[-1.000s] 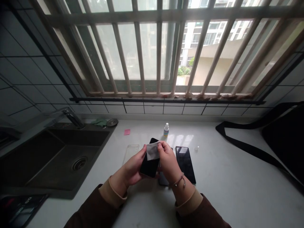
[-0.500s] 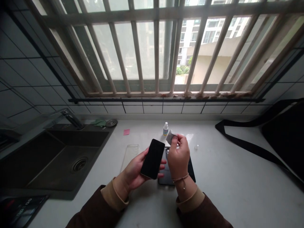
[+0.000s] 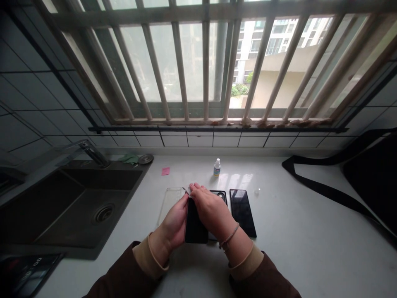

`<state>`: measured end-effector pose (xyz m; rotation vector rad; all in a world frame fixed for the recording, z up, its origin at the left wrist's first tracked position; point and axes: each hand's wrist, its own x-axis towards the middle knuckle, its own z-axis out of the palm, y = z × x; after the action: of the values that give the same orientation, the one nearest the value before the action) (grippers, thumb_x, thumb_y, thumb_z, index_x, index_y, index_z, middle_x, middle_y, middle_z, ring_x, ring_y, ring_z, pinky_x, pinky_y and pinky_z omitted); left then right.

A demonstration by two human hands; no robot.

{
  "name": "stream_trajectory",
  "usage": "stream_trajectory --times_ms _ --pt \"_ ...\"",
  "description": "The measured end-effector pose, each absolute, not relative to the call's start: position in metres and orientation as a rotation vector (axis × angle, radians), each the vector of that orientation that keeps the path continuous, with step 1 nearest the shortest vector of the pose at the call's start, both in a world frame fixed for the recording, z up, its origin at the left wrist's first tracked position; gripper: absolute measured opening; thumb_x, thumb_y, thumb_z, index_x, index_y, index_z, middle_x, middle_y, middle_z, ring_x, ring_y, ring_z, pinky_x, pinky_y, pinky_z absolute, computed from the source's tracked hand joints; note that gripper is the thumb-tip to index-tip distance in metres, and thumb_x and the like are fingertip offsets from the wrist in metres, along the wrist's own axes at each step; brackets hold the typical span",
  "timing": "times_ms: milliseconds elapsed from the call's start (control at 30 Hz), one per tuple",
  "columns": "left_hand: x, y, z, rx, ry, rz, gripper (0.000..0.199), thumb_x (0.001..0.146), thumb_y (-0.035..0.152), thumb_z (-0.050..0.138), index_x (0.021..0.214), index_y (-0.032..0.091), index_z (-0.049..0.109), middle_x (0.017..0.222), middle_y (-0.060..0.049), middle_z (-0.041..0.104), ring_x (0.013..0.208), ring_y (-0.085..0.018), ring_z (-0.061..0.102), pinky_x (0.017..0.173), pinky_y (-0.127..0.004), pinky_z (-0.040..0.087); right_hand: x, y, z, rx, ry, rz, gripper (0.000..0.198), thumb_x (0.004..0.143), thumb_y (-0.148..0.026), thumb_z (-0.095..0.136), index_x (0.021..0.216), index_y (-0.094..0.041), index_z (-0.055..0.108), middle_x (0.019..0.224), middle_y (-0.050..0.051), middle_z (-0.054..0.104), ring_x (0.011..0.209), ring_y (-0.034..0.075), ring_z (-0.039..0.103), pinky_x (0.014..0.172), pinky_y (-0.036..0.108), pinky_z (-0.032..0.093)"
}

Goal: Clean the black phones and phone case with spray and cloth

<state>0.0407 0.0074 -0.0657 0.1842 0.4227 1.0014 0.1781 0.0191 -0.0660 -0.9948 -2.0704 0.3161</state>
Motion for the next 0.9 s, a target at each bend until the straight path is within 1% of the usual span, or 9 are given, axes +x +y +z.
stream_trajectory --times_ms 100,233,267,333,433,533,600,767,900 --pt "0.039 0.009 -0.063 0.129 0.397 1.016 0.04 0.111 0.038 0.05 0.135 0.013 0.07 0.141 -0.013 0.07 0.135 -0.024 0.064 0.12 -0.032 0.047 0.176 0.017 -0.066 -0.98 -2.082 0.29 0.039 0.108 -0.012 0.041 0.135 -0.022 0.068 0.145 0.012 0.07 0.14 0.026 0.064 0.121 0.048 0.053" --pt "0.035 0.012 -0.055 0.078 0.463 1.001 0.032 0.106 0.04 0.06 0.119 0.014 0.074 0.114 -0.011 0.078 0.11 -0.022 0.074 0.109 -0.031 0.054 0.174 0.015 -0.067 -0.937 -2.111 0.332 0.04 0.108 -0.012 0.044 0.137 -0.024 0.068 0.144 0.01 0.071 0.138 0.025 0.066 0.119 0.047 0.055" --pt "0.033 0.013 -0.052 0.073 0.496 0.997 0.032 0.106 0.04 0.061 0.119 0.014 0.073 0.108 -0.01 0.078 0.103 -0.021 0.075 0.106 -0.032 0.056 0.174 0.014 -0.067 -0.918 -2.125 0.342 0.04 0.107 -0.012 0.044 0.137 -0.025 0.068 0.143 0.009 0.072 0.138 0.025 0.066 0.119 0.046 0.055" --pt "0.028 0.015 -0.048 0.083 0.572 1.014 0.036 0.108 0.042 0.056 0.13 0.017 0.07 0.103 -0.01 0.076 0.093 -0.021 0.076 0.101 -0.036 0.059 0.174 0.013 -0.068 -0.87 -2.153 0.35 0.04 0.107 -0.012 0.046 0.139 -0.026 0.066 0.143 0.009 0.072 0.138 0.024 0.065 0.12 0.046 0.054" --pt "0.02 0.019 -0.042 0.113 0.665 1.074 0.046 0.11 0.046 0.046 0.151 0.028 0.056 0.111 -0.012 0.075 0.092 -0.024 0.078 0.097 -0.044 0.061 0.172 0.01 -0.067 -0.785 -2.202 0.356 0.042 0.106 -0.011 0.048 0.143 -0.025 0.063 0.144 0.01 0.071 0.14 0.024 0.064 0.123 0.049 0.05" --pt "0.011 0.024 -0.041 0.123 0.706 1.111 0.05 0.11 0.05 0.043 0.157 0.033 0.047 0.115 -0.016 0.074 0.092 -0.028 0.078 0.091 -0.049 0.062 0.168 0.006 -0.064 -0.7 -2.251 0.387 0.04 0.106 -0.01 0.048 0.14 -0.025 0.063 0.143 0.01 0.072 0.142 0.023 0.062 0.127 0.051 0.045" --pt "0.005 0.029 -0.044 0.11 0.73 1.146 0.051 0.11 0.053 0.041 0.155 0.03 0.048 0.115 -0.017 0.074 0.091 -0.028 0.078 0.088 -0.049 0.062 0.165 0.002 -0.062 -0.655 -2.264 0.422 0.038 0.107 -0.011 0.048 0.138 -0.025 0.063 0.142 0.009 0.073 0.141 0.021 0.063 0.129 0.05 0.043" --pt "-0.006 0.04 -0.05 0.068 0.806 1.215 0.052 0.109 0.056 0.037 0.135 0.019 0.061 0.11 -0.018 0.076 0.087 -0.028 0.078 0.086 -0.046 0.064 0.162 -0.01 -0.05 -0.603 -2.233 0.611 0.03 0.108 -0.017 0.051 0.134 -0.027 0.064 0.135 0.007 0.077 0.132 0.02 0.07 0.128 0.047 0.044" --pt "-0.013 0.041 -0.044 0.085 0.837 1.249 0.055 0.109 0.057 0.038 0.135 0.015 0.062 0.116 -0.02 0.075 0.098 -0.03 0.079 0.091 -0.047 0.064 0.167 -0.018 -0.039 -0.643 -2.12 0.895 0.023 0.109 -0.022 0.05 0.121 -0.031 0.068 0.12 0.002 0.082 0.114 0.022 0.079 0.126 0.049 0.044"
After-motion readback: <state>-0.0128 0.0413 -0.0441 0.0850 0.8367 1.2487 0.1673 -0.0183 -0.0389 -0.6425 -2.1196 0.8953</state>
